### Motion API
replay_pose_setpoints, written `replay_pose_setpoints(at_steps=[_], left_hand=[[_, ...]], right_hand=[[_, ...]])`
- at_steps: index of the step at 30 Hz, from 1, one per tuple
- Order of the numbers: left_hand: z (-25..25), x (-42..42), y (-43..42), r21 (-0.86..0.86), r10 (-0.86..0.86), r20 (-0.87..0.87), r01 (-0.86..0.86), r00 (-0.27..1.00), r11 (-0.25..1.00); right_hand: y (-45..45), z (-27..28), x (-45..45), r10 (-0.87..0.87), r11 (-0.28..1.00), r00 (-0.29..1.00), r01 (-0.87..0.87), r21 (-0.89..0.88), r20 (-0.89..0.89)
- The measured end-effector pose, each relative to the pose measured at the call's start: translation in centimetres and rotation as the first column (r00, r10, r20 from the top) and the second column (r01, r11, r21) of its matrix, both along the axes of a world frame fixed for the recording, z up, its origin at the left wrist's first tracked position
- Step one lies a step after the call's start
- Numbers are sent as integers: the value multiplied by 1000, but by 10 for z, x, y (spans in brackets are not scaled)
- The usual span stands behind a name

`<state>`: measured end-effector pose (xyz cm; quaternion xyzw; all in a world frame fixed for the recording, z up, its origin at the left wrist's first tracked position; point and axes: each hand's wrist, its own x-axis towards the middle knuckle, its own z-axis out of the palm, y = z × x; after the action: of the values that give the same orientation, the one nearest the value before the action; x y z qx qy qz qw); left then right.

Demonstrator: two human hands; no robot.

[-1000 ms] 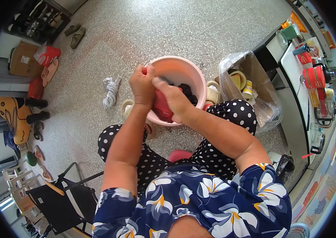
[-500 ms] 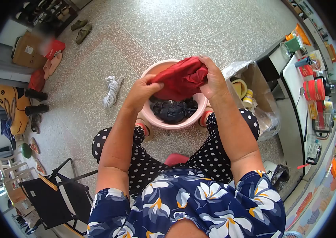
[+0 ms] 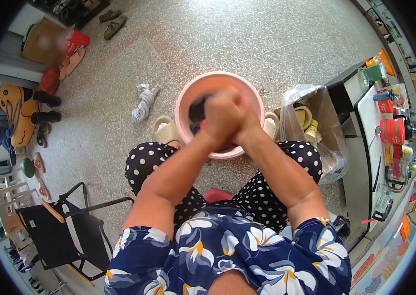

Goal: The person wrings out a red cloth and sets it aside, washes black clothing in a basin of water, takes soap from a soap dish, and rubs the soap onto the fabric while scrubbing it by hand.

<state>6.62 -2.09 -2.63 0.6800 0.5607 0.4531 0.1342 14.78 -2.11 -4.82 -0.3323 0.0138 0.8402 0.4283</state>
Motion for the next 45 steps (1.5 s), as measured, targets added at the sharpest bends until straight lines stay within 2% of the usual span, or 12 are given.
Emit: replay_pose_setpoints(at_steps=[6,10,12,13,14,20,24,25,28,33,44,45], left_hand=[[-21,1,-3,-178,223,96,-203,970,963],[-10,21,-68,-88,-352,163,368,922,925],[-30,22,-62,-191,-320,232,365,919,911],[-41,20,-45,-332,-107,238,184,966,925],[-53,18,-30,-473,114,209,-1,971,881],[-64,-31,63,-649,177,43,-107,983,754],[-169,-56,97,-769,445,584,289,678,570],[-184,-58,102,-844,332,311,97,891,528],[-241,-46,98,-566,64,-315,-241,947,788],[-289,-26,90,-570,-373,-548,-8,749,822],[-345,-33,99,-693,-565,-393,170,725,700],[-315,-30,118,-774,-638,-424,109,643,624]], right_hand=[[-10,-9,1,-22,999,978,15,31,209],[-12,-68,52,240,970,920,-239,-43,308],[-35,-86,62,257,966,942,-259,20,-216],[-43,-34,33,133,947,969,-63,-314,209],[-48,-36,30,137,956,990,-140,-258,-31],[38,-71,49,-89,986,963,122,-115,256],[69,-155,68,-174,972,809,233,-35,561],[69,-174,67,-172,969,808,241,-49,564],[67,-213,64,-86,956,-34,-286,73,996],[66,-275,39,-358,690,-415,-721,-63,836],[70,-325,25,-63,646,-346,-729,-226,936],[84,-310,24,253,542,-324,-733,-411,912]])
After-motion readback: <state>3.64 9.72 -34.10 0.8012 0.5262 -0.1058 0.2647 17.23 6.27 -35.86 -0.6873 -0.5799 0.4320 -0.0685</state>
